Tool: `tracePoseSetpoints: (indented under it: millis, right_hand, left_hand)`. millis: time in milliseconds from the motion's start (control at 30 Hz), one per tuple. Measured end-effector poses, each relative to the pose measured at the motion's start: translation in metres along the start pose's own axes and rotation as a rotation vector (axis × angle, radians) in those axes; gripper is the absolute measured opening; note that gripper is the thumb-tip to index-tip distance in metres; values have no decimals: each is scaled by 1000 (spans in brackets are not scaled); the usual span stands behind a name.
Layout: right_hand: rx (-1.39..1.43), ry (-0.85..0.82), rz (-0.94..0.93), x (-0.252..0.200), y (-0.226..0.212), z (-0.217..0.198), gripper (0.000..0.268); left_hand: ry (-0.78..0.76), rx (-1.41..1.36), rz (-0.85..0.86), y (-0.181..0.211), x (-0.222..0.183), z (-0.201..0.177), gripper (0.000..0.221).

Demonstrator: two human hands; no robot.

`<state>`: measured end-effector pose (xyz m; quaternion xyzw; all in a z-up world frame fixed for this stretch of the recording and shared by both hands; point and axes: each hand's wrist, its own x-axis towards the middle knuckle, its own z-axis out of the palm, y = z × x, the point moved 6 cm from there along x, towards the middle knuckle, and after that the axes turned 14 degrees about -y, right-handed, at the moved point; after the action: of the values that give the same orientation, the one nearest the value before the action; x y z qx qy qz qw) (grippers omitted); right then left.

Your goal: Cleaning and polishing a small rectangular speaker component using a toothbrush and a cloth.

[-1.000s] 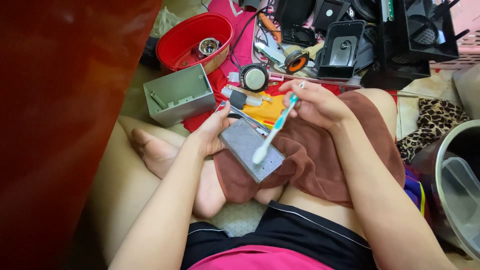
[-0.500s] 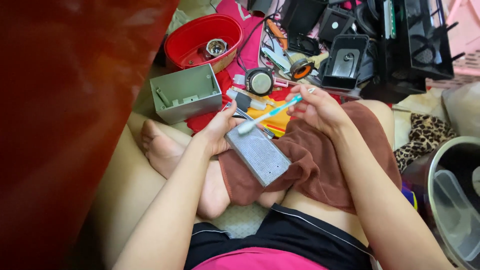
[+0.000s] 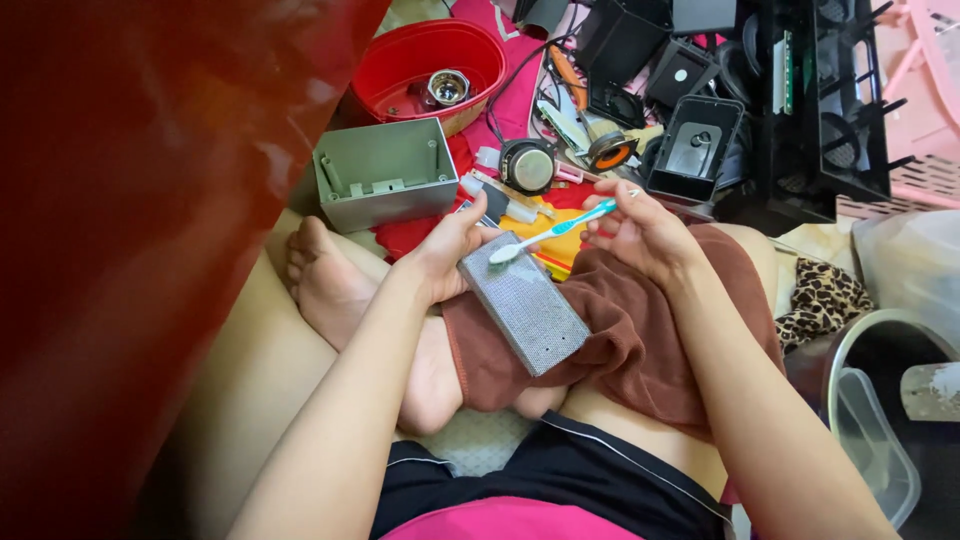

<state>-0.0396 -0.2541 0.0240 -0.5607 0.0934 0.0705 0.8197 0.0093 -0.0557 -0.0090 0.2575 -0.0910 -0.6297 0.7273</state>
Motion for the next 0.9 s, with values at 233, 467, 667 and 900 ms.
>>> tracePoseSetpoints:
  millis: [233, 467, 667, 900]
  right_hand:
    - [-1, -62, 31, -2, -2, 10, 33]
    - [26, -121, 23, 1, 1, 5, 31]
    - [18, -154, 27, -1, -2, 16, 30]
    - [26, -183, 11, -4, -3, 17, 30]
  left_hand:
    - [-23, -42, 8, -5, 7, -13, 82]
    - [-21, -34, -19, -8, 13, -26, 81]
    - [27, 4, -54, -5, 4, -13, 81]
    - [48, 33, -90, -9, 7, -16, 83]
